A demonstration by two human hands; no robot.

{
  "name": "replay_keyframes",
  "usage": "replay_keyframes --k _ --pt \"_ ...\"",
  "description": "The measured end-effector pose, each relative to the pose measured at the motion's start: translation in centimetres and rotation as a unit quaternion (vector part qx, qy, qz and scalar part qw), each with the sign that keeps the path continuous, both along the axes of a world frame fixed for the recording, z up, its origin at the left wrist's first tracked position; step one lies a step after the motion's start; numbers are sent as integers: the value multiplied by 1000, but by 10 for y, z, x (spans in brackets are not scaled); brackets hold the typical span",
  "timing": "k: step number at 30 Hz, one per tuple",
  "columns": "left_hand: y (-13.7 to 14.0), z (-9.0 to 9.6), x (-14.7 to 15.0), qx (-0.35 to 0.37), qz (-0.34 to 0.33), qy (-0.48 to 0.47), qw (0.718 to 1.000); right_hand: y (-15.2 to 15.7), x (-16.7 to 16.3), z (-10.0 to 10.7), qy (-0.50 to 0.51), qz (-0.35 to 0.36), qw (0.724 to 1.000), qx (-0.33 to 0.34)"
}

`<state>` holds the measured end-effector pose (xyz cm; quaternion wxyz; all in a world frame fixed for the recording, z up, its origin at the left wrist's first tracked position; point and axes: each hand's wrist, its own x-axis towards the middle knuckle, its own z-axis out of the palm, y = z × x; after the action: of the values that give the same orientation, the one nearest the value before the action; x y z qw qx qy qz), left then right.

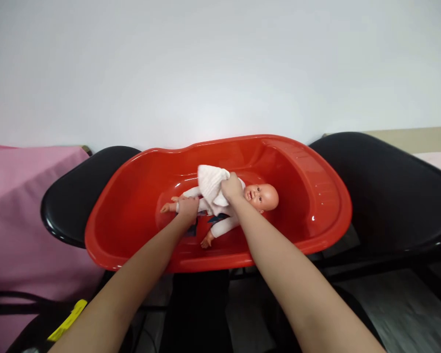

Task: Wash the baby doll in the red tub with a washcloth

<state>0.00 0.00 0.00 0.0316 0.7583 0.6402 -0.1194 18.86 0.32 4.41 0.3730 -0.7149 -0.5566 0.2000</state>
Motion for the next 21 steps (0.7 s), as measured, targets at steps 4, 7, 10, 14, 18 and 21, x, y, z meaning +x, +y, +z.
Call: replay_keyframes --k 4,7,10,14,18,21 --pt "-6 -3 -1 14 -24 24 999 1 3 -15 -151 -33 987 -44" --pt "-2 -6 -10 0 -35 13 999 -1 -13 -14 -208 60 976 -18" --pt "3 -11 -17 -14 -41 -1 999 -2 -27 -10 -252 165 952 -53" --pt "6 -16 -20 -26 -48 -21 998 -4 -35 -16 -297 262 890 -225" --pt "6 -18 -20 -33 -46 -36 998 -8 -38 -26 -351 278 849 -281" --pt "6 -20 -21 -38 -45 -48 997 -11 -45 -30 -352 249 869 -241"
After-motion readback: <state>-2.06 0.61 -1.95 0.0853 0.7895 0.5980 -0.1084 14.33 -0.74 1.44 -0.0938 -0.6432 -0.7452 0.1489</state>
